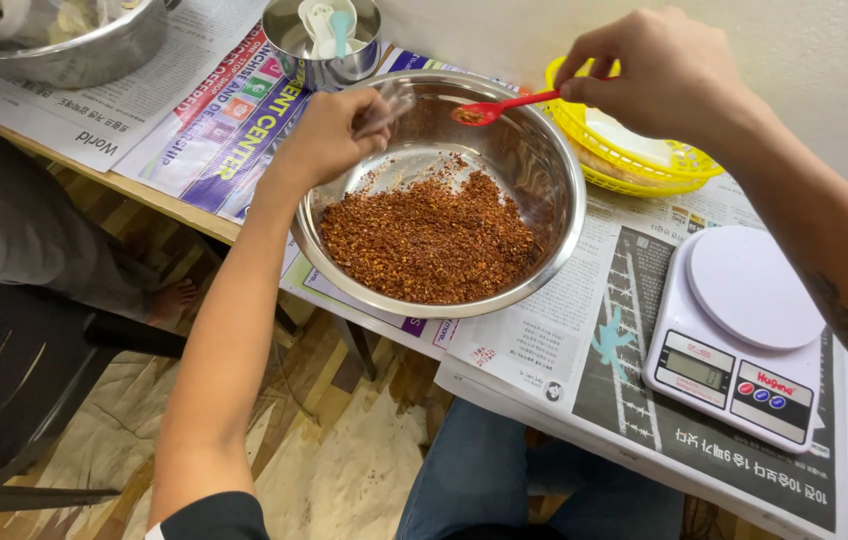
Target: The person scoops red pepper flakes from a metal bowl into small plastic bags using a spoon and weighs each bag on a digital scale.
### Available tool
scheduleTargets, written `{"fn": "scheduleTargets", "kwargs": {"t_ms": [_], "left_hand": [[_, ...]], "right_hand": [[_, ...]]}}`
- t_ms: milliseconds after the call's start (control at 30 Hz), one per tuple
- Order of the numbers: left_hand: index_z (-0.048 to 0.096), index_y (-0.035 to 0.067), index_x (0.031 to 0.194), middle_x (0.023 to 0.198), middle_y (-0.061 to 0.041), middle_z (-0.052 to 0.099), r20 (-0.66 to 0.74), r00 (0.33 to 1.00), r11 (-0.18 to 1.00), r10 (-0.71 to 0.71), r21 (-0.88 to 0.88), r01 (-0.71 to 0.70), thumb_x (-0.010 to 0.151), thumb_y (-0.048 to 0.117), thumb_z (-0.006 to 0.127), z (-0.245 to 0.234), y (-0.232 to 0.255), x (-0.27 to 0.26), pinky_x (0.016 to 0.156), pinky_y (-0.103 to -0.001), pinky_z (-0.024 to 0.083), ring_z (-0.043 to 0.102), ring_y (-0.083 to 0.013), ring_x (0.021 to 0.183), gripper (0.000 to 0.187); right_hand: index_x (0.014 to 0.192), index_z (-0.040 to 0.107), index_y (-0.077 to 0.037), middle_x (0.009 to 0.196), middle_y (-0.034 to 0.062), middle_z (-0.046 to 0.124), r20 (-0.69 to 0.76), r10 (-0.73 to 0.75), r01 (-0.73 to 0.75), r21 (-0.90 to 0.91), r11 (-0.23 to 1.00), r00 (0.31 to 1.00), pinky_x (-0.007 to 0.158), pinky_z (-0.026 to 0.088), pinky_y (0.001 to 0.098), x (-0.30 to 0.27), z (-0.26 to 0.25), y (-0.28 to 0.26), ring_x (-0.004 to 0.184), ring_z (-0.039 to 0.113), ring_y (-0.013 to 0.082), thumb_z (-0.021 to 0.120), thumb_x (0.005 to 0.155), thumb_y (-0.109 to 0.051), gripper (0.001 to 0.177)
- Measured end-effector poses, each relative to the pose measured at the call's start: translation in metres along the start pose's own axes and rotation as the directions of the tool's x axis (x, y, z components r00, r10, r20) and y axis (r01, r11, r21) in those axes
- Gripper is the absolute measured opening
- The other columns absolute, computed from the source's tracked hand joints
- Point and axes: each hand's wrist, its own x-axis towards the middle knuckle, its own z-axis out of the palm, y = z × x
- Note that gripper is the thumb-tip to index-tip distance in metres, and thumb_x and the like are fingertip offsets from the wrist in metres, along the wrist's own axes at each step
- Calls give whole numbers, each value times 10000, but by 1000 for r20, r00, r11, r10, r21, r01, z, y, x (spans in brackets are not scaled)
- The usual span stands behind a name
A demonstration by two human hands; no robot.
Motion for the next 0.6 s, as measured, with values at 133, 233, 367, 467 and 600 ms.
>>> {"fn": "scheduleTargets", "kwargs": {"t_ms": [133,233,367,467,600], "left_hand": [[691,36,1061,1081,-127,731,-77,996,849,-44,-528,-3,951,-67,709,-19,23,-8,685,-163,697,746,-180,860,152],[679,17,1107,1099,-116,729,-8,1000,592,21,-806,-19,972,-97,671,-12,46,-4,807,-192,713,753,-189,987,177],[679,29,1125,1082,-142,764,116,993,389,16,-916,101,949,65,684,20,66,17,843,-276,679,763,-235,1058,179],[693,54,1198,1182,-114,755,127,986,314,104,-945,89,1027,127,578,22,91,14,808,-289,677,753,-201,1063,218],[629,306,1327,1269,92,734,222,966,577,133,-810,106,1020,405,499,15,120,13,952,-435,599,670,-191,1198,348]], "right_hand": [[1118,785,-360,921,-10,785,65,7,9,-244,970,998,611,492,477,-14,30,13,859,713,299,636,994,-444,212],[1112,781,-317,937,21,754,109,24,6,-270,963,994,621,515,437,-30,62,10,884,706,274,622,1014,-426,217],[1212,715,-208,1115,119,665,36,-146,150,-304,941,989,866,474,499,-56,88,12,1041,568,302,614,983,-545,421],[1193,734,-226,1167,93,692,-148,-270,193,-394,898,951,831,460,536,-72,81,16,1069,609,350,615,984,-562,413],[1206,743,-163,1110,82,735,-190,-235,225,-71,972,953,795,461,544,-67,63,12,1011,589,343,671,1010,-385,305]]}}
